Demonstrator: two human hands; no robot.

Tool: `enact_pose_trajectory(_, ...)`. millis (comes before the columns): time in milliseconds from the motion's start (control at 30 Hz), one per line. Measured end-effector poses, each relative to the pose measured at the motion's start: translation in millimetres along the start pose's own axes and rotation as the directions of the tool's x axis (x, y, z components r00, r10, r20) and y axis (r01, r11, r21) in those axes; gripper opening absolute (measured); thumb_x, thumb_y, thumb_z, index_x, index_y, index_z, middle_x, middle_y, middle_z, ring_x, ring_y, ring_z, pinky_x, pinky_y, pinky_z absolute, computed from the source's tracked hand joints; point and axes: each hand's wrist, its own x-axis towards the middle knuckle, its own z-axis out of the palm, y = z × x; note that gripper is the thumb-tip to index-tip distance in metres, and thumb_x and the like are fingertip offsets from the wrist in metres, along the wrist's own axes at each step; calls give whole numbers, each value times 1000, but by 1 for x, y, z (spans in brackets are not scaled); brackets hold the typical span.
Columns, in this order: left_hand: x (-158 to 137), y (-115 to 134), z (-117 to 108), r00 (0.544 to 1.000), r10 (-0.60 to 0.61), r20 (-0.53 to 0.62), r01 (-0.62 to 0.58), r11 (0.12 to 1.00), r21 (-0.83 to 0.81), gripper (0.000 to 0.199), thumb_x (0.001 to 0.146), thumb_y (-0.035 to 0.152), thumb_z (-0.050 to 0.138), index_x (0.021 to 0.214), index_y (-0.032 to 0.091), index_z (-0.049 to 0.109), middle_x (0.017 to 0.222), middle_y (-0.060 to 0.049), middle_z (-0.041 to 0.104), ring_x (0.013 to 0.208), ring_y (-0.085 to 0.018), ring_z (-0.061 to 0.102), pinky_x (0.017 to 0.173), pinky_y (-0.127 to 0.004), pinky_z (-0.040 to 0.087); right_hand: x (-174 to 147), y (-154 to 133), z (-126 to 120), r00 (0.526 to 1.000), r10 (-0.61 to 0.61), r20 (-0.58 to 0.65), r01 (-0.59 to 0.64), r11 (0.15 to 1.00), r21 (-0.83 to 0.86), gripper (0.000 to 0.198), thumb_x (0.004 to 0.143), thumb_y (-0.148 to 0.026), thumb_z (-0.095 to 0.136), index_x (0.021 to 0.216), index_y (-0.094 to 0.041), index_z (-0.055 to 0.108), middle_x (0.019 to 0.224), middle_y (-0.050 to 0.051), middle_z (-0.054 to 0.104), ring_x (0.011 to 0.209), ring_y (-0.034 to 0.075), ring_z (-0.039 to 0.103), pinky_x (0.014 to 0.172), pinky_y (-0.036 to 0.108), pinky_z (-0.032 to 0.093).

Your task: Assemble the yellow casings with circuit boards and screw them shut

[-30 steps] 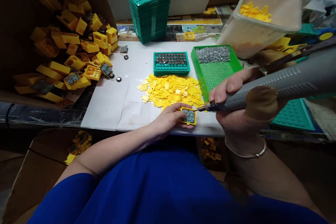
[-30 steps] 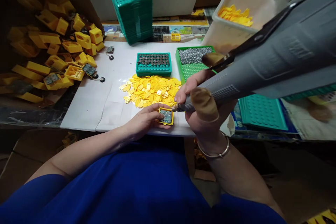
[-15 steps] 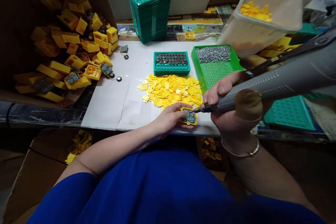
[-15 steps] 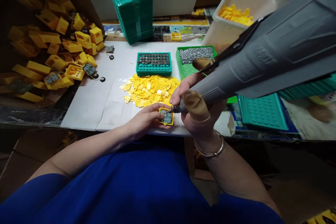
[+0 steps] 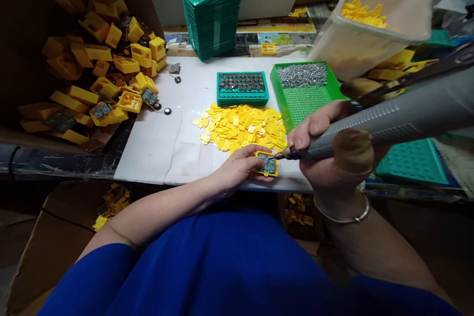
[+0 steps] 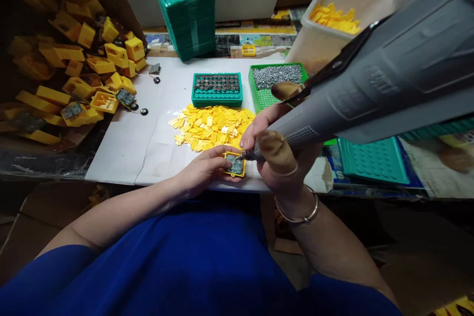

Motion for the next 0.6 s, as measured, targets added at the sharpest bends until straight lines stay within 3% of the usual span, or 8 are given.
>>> enact_pose_trajectory(167, 1, -1, -1, 1000, 15, 8, -15, 1000, -8, 29, 66, 10, 58, 94, 14, 62, 88, -5, 64, 77, -15, 62, 72, -34, 58, -3, -2, 2, 999, 32, 19, -33, 999, 25, 42, 75, -58, 71, 59, -25, 50, 53, -3, 37, 39, 11, 37, 37, 29, 35)
enact_pose_trajectory(367, 1, -3, 0, 1000, 19, 0, -19, 1000, -14, 27, 66, 10, 59, 92, 14, 62, 86, -4, 65, 75, -15, 63, 72, -34, 58, -4, -2, 1, 996, 81, 39, -78, 994, -75, 43, 77, -65, 65, 66, -28, 47, 54, -2, 41, 40, 14, 37, 39, 33, 34)
enact_pose_trajectory(600, 1, -2, 3, 999, 5, -41, -6, 1000, -10, 26, 66, 7, 56, 89, 14, 62, 77, -1, 65, 69, -13, 62, 66, -30, 58, -8, 5, 3, 998, 37, 60, -43, 994, 105, 35, 76, -51, 76, 82, -27, 51, 62, -6, 43, 40, 8, 38, 40, 29, 31)
